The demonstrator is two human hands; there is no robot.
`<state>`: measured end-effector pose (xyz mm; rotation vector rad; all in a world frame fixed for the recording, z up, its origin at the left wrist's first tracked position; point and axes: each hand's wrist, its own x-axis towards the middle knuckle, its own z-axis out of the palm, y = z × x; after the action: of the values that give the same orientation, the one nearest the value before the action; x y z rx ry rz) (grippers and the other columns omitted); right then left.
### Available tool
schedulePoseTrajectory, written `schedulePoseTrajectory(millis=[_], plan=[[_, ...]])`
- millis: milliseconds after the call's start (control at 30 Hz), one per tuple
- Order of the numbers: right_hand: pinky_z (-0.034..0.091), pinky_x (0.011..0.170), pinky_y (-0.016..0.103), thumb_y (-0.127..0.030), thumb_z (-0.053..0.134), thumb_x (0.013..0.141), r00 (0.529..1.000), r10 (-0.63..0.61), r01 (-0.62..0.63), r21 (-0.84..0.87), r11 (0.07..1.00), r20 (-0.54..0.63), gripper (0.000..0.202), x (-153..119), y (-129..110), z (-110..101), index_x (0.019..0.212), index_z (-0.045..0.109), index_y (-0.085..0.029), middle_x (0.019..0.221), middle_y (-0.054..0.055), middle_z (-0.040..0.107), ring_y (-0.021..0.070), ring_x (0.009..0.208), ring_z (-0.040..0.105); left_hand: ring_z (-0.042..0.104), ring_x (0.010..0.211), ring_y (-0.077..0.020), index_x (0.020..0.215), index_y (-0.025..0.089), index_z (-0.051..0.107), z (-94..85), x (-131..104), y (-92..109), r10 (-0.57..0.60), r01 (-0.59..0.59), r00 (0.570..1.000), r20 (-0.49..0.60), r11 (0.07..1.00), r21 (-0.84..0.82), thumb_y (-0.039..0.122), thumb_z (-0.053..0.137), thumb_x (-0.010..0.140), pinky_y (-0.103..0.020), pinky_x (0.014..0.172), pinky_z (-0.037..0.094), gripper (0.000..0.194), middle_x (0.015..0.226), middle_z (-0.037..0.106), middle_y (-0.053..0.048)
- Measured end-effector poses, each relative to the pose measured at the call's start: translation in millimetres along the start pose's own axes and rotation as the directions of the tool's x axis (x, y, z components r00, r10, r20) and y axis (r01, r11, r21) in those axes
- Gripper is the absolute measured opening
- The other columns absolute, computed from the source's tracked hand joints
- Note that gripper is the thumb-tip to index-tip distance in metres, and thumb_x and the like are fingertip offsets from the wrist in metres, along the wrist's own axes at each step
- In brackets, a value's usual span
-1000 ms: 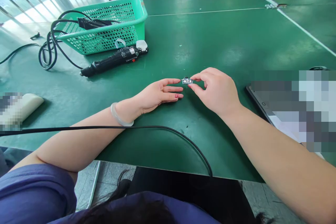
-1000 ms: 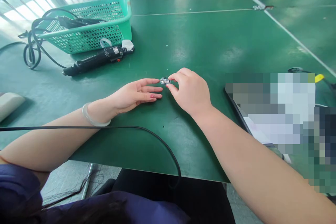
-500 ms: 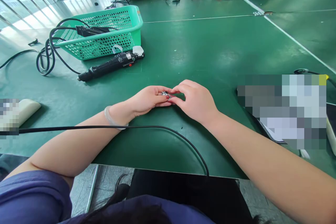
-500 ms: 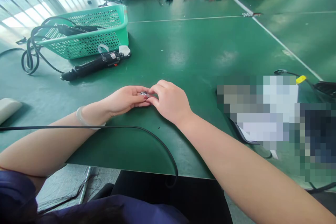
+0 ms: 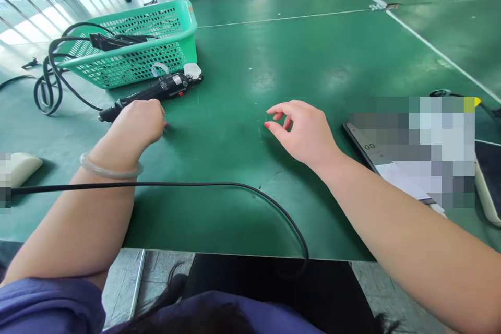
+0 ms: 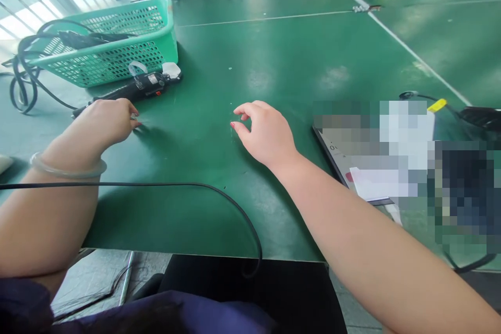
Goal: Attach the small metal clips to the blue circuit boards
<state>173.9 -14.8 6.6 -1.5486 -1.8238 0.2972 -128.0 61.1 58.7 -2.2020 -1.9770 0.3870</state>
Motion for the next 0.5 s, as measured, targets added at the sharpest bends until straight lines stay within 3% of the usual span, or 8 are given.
schedulePoseTrajectory(millis=[233, 400, 500], plan=[[0.044, 0.069, 0.033, -0.026, 0.064, 0.085, 0.999, 0.023, -0.023, 0.002, 1.000, 0.031, 0.019, 0.1, 1.5, 0.4, 0.101, 0.071, -0.019, 0.095, 0.004, 0.070, 0.0144, 0.070, 0.057, 0.057, 0.078, -0.0148, 0.100, 0.016, 0.069, 1.5, 8.9, -5.5, -0.058, 0.059, 0.995, 0.076, 0.998, -0.013, 0.031, 0.071, 0.080, -0.021, 0.076, 0.039, 0.026, 0.080, 0.072, 0.001], [0.044, 0.068, 0.033, -0.026, 0.064, 0.086, 0.998, 0.036, -0.036, -0.011, 0.999, 0.059, 0.019, 0.4, 3.7, 1.7, 0.101, 0.072, -0.019, 0.095, 0.003, 0.070, 0.0137, 0.069, 0.055, 0.053, 0.067, -0.0131, 0.095, 0.015, 0.072, -10.5, 5.0, 5.0, -0.135, 0.149, 0.974, 0.183, 0.987, -0.065, 0.023, 0.070, 0.080, -0.020, 0.073, 0.036, 0.017, 0.055, 0.061, 0.006], [0.044, 0.067, 0.033, -0.027, 0.063, 0.086, 0.996, 0.041, -0.040, -0.022, 0.999, 0.078, 0.019, 0.5, 4.3, 2.5, 0.101, 0.072, -0.018, 0.095, 0.003, 0.070, 0.0132, 0.068, 0.055, 0.050, 0.064, -0.0136, 0.096, 0.017, 0.073, -15.7, 1.8, 7.7, -0.125, 0.136, 0.972, 0.200, 0.990, -0.040, 0.024, 0.072, 0.079, -0.020, 0.072, 0.037, 0.018, 0.050, 0.052, 0.007]])
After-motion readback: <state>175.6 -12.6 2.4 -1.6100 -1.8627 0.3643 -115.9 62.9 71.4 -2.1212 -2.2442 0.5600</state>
